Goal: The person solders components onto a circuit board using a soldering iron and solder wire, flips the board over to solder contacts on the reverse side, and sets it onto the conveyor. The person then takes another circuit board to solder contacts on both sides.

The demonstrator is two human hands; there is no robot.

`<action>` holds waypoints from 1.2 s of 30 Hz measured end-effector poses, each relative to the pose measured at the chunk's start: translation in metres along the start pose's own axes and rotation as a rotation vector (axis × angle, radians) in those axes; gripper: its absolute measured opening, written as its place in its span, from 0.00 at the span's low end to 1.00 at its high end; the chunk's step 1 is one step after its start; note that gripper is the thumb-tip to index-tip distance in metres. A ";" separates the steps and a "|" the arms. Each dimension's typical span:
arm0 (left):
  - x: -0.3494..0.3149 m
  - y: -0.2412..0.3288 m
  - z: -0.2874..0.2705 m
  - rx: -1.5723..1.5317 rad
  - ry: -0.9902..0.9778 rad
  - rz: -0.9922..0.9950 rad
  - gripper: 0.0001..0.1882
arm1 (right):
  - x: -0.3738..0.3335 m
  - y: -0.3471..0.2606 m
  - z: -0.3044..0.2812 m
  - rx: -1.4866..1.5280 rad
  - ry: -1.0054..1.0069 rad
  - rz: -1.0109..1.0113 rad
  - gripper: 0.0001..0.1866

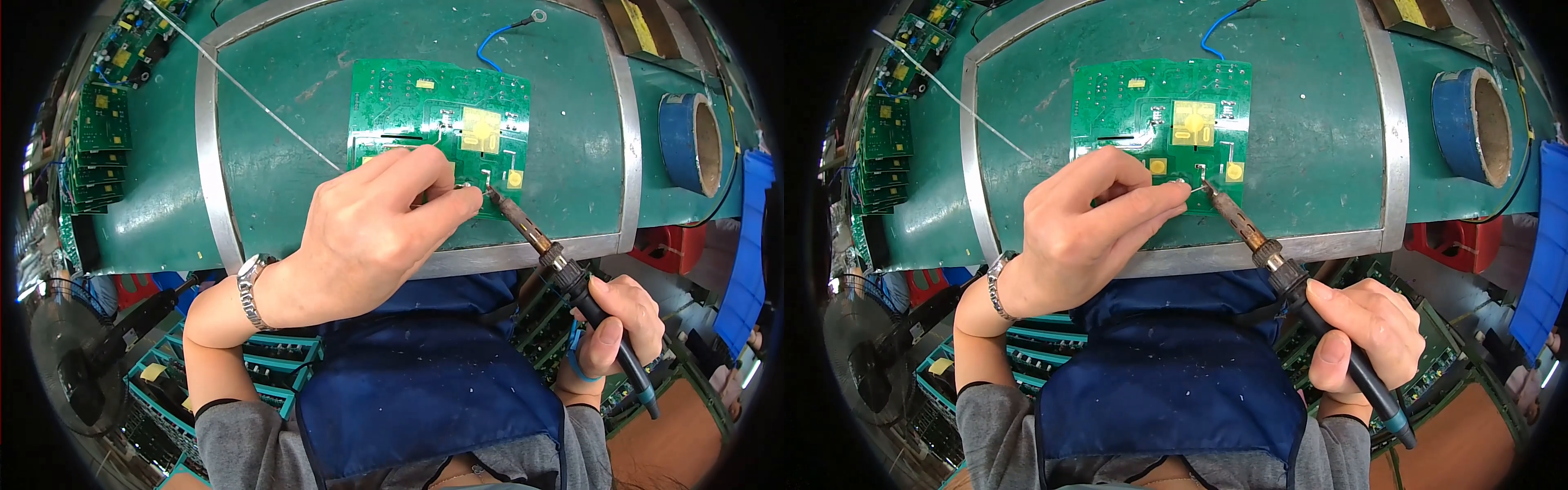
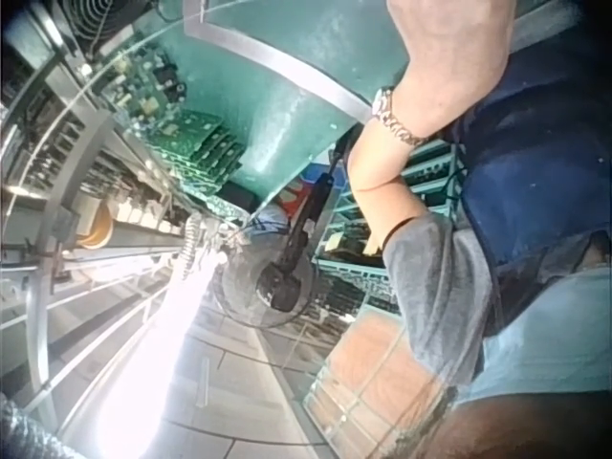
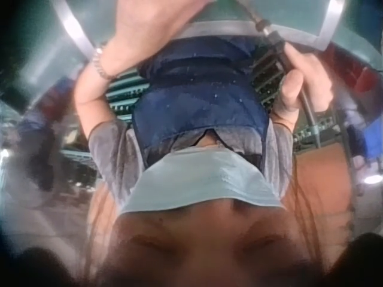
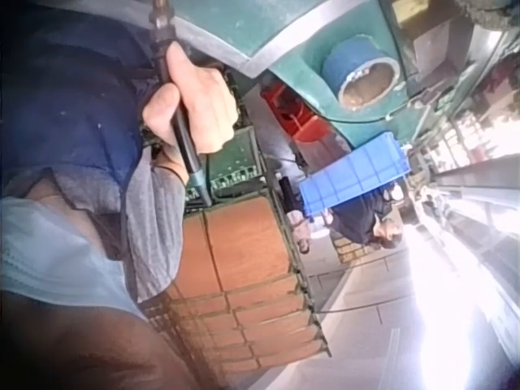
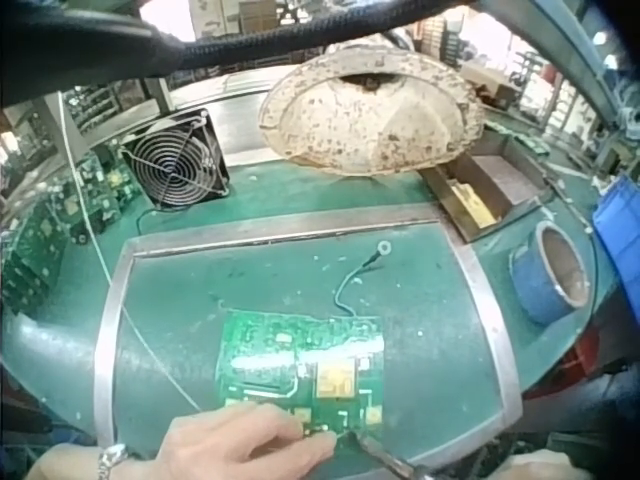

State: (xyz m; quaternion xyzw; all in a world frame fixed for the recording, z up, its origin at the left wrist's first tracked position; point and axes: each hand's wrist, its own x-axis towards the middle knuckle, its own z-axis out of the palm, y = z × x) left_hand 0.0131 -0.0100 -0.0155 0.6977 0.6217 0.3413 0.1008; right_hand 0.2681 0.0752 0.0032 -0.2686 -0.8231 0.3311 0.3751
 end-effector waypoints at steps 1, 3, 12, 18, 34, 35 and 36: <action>-0.001 0.001 -0.001 0.001 0.000 0.000 0.15 | 0.000 -0.001 0.000 -0.009 -0.009 -0.009 0.19; -0.003 0.001 -0.003 -0.018 -0.023 -0.037 0.15 | 0.000 -0.001 -0.001 -0.016 -0.018 -0.019 0.19; 0.014 0.001 -0.023 -0.064 -0.053 -0.038 0.15 | 0.010 -0.017 -0.013 -0.090 -0.175 -0.199 0.15; 0.023 -0.007 -0.012 -0.063 0.015 0.025 0.14 | 0.003 -0.006 -0.004 -0.113 0.069 -0.061 0.20; 0.024 -0.013 0.000 -0.046 -0.023 0.041 0.17 | 0.009 0.008 0.006 -0.065 0.090 0.035 0.18; 0.024 -0.014 0.002 -0.036 -0.019 0.061 0.17 | 0.008 0.008 0.006 -0.065 0.089 0.035 0.18; 0.024 -0.014 0.003 -0.026 -0.015 0.082 0.17 | 0.008 0.008 0.005 -0.067 0.084 0.034 0.18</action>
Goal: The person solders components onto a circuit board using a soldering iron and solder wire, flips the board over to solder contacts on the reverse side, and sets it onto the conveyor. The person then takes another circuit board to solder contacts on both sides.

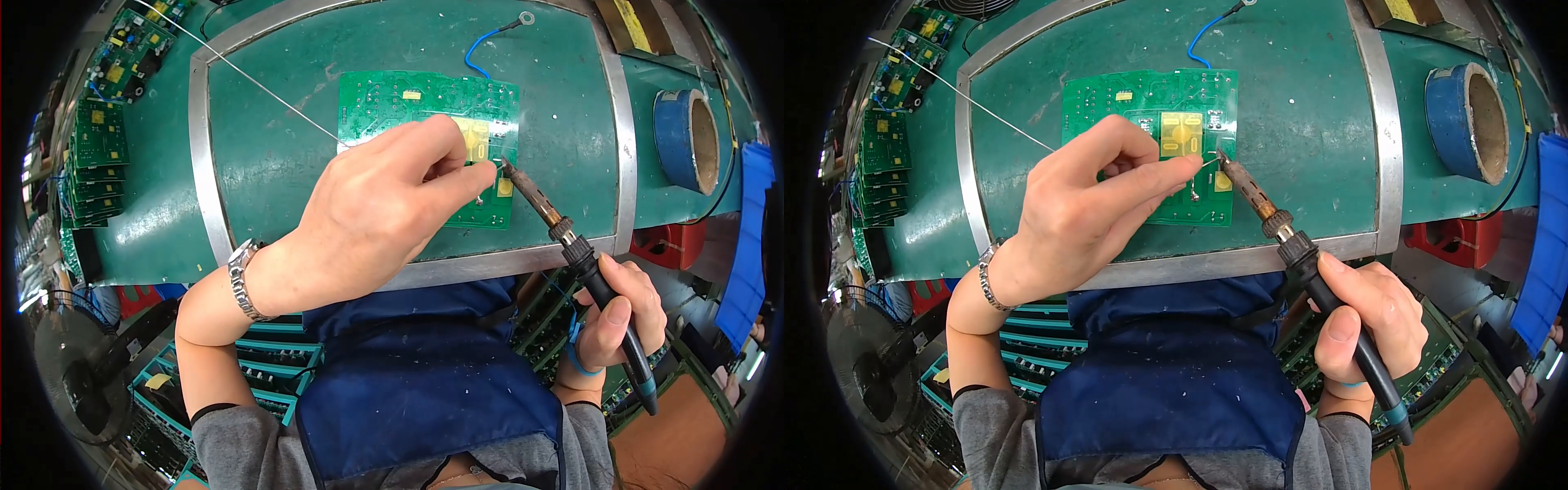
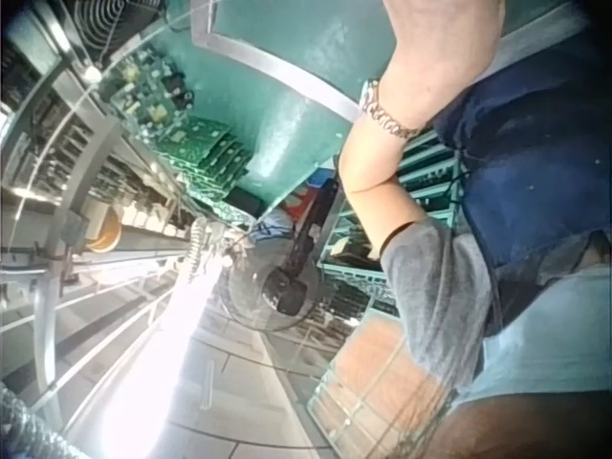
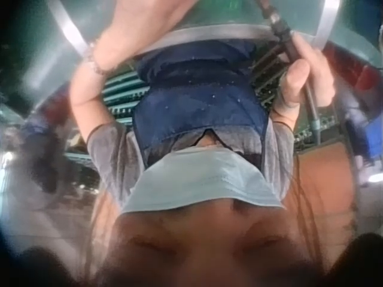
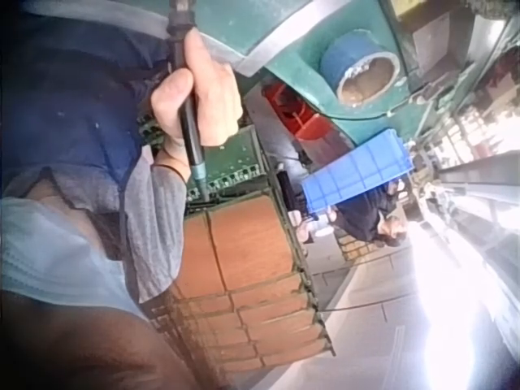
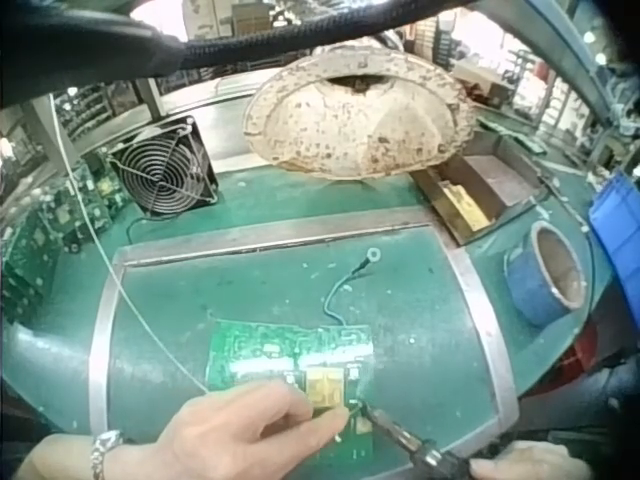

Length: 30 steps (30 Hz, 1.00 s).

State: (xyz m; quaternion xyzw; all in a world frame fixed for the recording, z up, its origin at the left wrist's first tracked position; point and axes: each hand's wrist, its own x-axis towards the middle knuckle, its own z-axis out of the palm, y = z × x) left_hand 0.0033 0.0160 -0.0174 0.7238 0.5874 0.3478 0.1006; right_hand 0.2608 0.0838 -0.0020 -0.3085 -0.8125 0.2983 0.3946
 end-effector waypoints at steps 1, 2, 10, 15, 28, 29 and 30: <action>0.000 0.000 0.002 -0.001 0.000 0.000 0.17 | -0.001 0.000 -0.001 -0.004 -0.005 0.000 0.19; -0.001 -0.001 0.003 0.005 0.000 0.018 0.18 | -0.002 -0.001 -0.001 -0.005 -0.005 0.001 0.19; -0.005 0.002 -0.001 0.006 -0.027 0.043 0.19 | -0.007 -0.003 -0.004 0.032 -0.014 -0.019 0.20; -0.002 0.011 -0.014 -0.063 -0.125 -0.033 0.22 | -0.010 -0.002 -0.011 0.029 0.021 -0.015 0.20; 0.013 0.006 -0.004 -0.144 -0.049 -0.001 0.19 | 0.024 0.052 -0.056 -0.560 0.545 0.191 0.17; 0.013 0.003 -0.011 -0.125 -0.025 -0.021 0.17 | 0.025 0.054 -0.060 -0.563 0.491 0.226 0.16; 0.012 0.000 -0.019 -0.105 -0.001 -0.042 0.15 | 0.025 0.054 -0.058 -0.538 0.554 0.200 0.16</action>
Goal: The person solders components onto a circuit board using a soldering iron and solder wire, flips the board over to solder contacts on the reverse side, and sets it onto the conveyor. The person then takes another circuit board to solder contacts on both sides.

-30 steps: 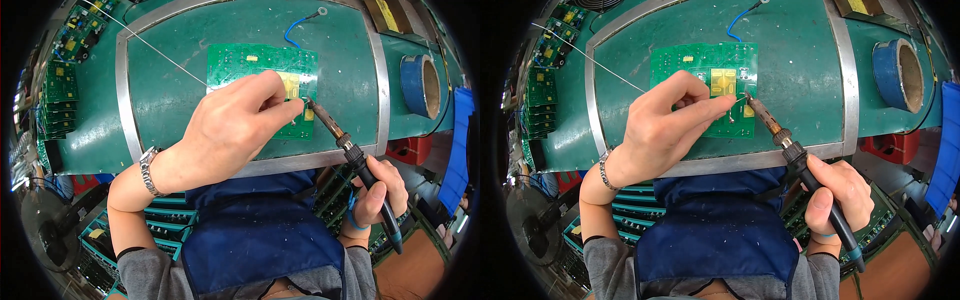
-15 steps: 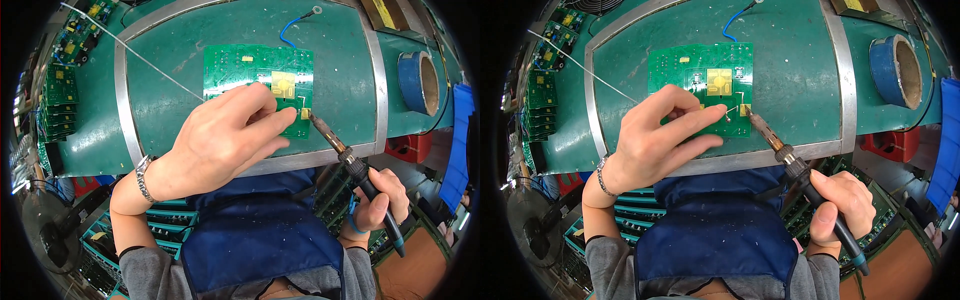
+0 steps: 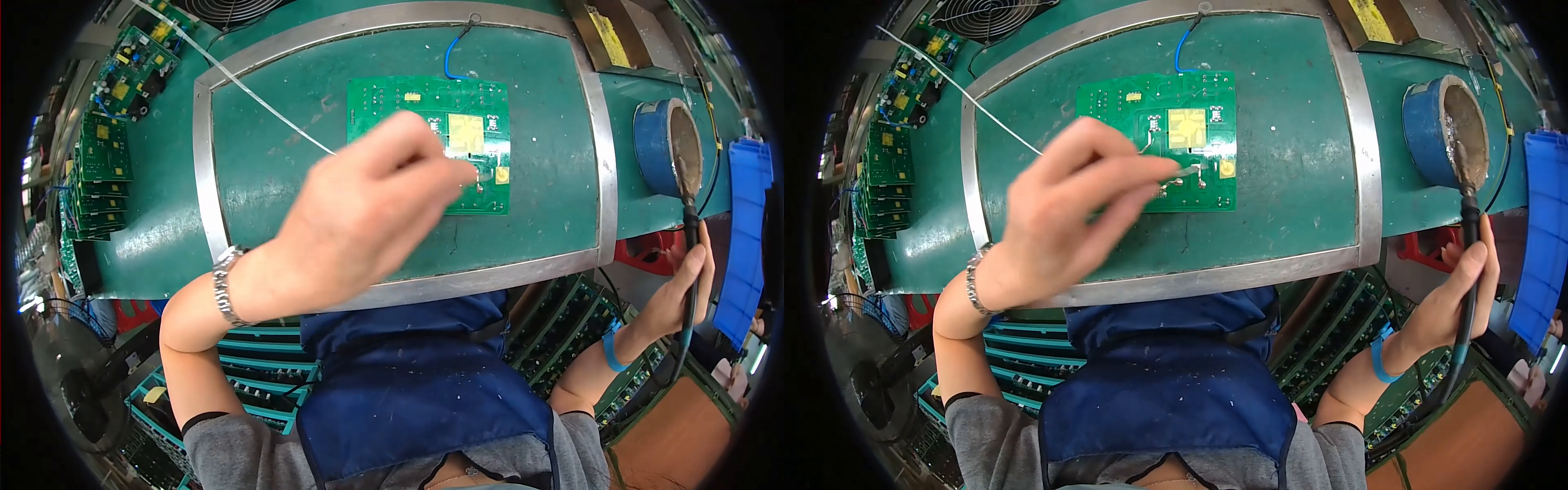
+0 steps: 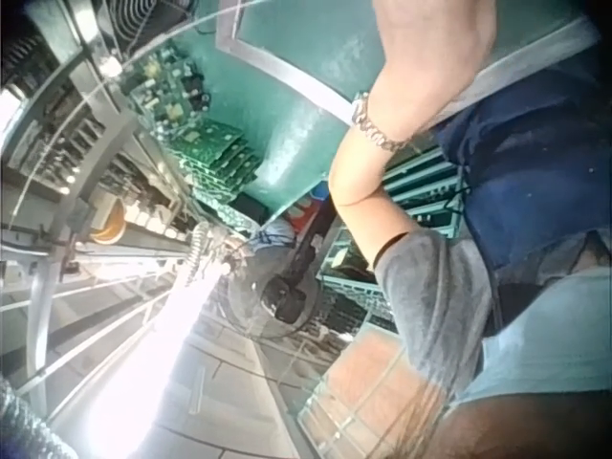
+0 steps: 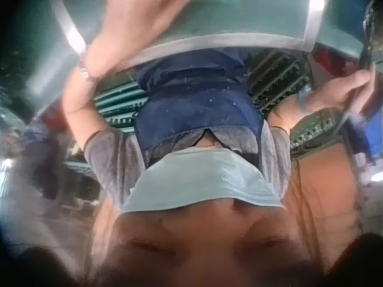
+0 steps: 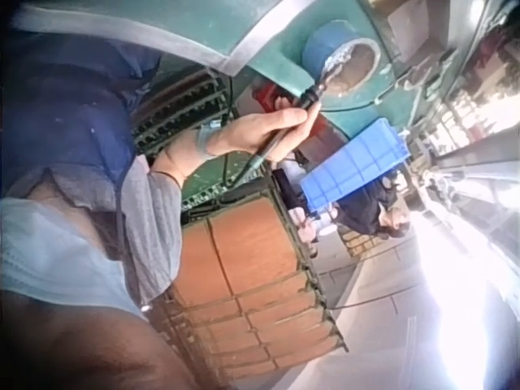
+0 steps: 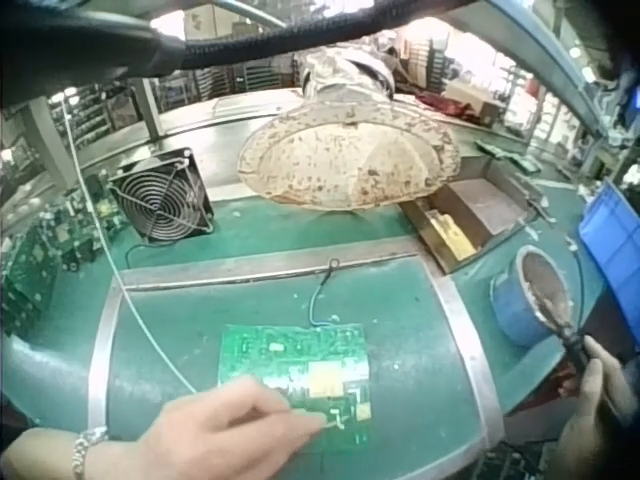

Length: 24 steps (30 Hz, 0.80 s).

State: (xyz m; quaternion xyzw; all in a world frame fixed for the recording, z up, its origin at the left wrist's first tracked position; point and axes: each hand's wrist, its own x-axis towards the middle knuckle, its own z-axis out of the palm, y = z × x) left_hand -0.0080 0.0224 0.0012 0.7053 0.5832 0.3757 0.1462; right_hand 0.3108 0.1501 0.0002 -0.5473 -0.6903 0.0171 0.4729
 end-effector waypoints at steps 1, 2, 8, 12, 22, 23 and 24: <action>0.001 -0.003 -0.008 0.025 0.013 -0.028 0.14 | -0.001 -0.004 0.001 0.029 0.062 0.002 0.17; 0.002 -0.007 -0.015 0.049 0.024 -0.057 0.13 | -0.001 0.003 -0.004 0.027 0.079 -0.014 0.18; -0.003 -0.033 -0.034 0.135 0.182 -0.207 0.09 | 0.005 0.004 -0.009 -0.025 0.003 0.015 0.19; -0.011 -0.044 -0.026 0.095 0.222 -0.204 0.08 | 0.002 -0.003 -0.009 -0.020 0.010 0.003 0.19; -0.016 -0.054 -0.028 0.177 0.231 -0.194 0.06 | -0.030 -0.036 0.005 0.294 -0.122 0.018 0.40; -0.018 -0.054 -0.029 0.176 0.230 -0.194 0.06 | -0.037 -0.042 0.012 0.298 -0.154 -0.004 0.43; -0.019 -0.054 -0.029 0.166 0.235 -0.220 0.05 | -0.044 -0.046 0.017 0.353 -0.209 -0.002 0.43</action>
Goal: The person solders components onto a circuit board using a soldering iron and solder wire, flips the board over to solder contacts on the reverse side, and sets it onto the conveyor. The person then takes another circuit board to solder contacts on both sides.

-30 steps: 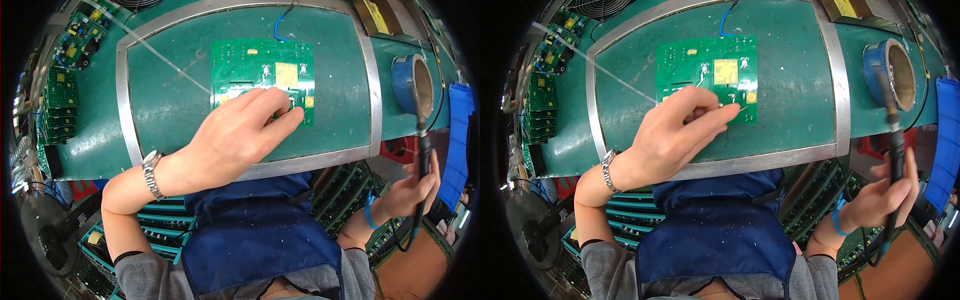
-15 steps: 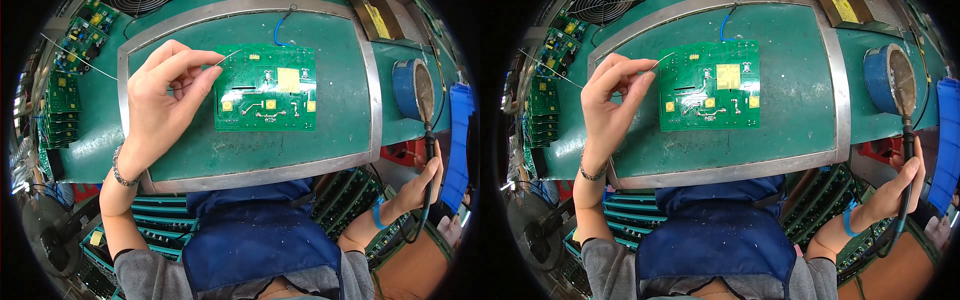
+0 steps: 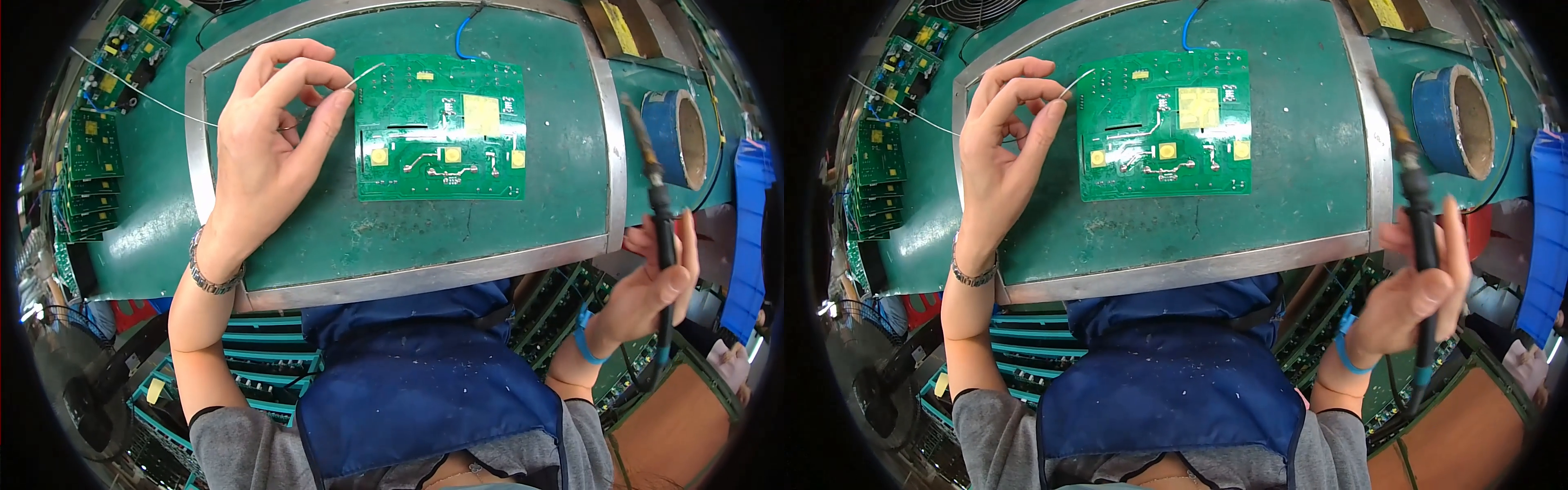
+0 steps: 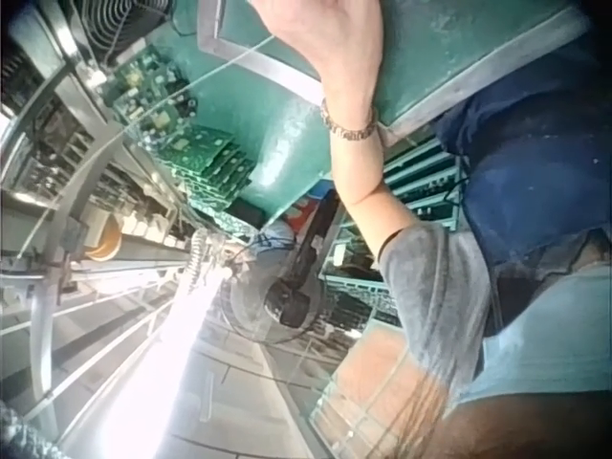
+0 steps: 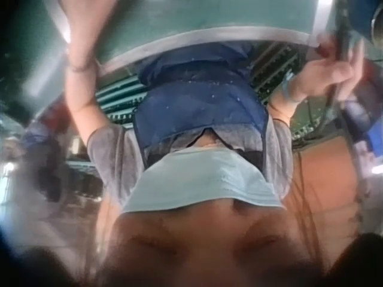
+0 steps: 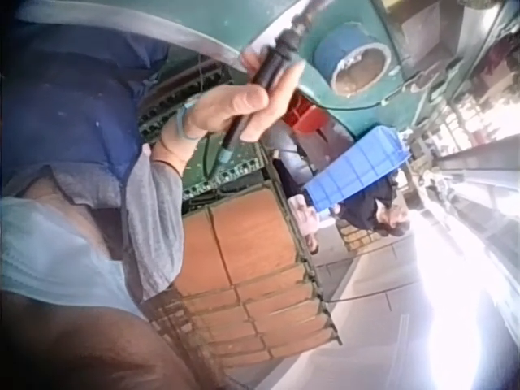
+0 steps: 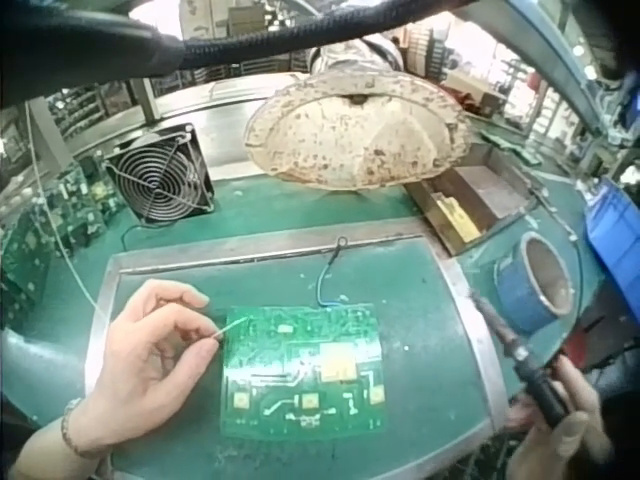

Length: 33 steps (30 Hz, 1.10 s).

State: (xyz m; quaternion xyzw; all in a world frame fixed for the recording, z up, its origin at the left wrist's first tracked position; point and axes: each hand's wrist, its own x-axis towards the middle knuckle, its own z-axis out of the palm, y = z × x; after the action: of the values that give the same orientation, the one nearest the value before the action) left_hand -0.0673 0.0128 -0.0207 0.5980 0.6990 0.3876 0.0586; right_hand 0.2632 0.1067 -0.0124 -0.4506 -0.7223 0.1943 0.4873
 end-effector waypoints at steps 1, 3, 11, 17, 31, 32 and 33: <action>0.000 0.000 0.001 -0.012 -0.001 -0.024 0.05 | -0.005 -0.003 0.006 0.049 -0.051 0.007 0.44; 0.002 -0.001 0.002 -0.038 -0.009 -0.033 0.04 | -0.011 -0.011 0.020 0.090 -0.142 0.015 0.45; 0.000 -0.009 0.009 -0.120 -0.020 -0.091 0.04 | -0.024 -0.010 0.054 0.192 -0.324 -0.132 0.21; 0.000 -0.009 0.015 -0.133 -0.076 -0.101 0.04 | -0.026 -0.012 0.065 0.179 -0.329 -0.123 0.24; -0.003 -0.003 0.012 -0.344 -0.063 -0.190 0.07 | -0.033 -0.005 0.058 0.309 -0.319 -0.106 0.28; -0.004 -0.001 0.011 -0.370 -0.060 -0.205 0.08 | -0.034 -0.005 0.057 0.309 -0.321 -0.104 0.28; -0.005 0.000 0.009 -0.370 -0.059 -0.208 0.08 | -0.034 -0.004 0.057 0.311 -0.316 -0.101 0.28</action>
State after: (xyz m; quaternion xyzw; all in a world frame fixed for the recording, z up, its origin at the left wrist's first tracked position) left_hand -0.0612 0.0131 -0.0293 0.5130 0.6718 0.4834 0.2276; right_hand 0.2153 0.0845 -0.0529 -0.2972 -0.7728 0.3467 0.4407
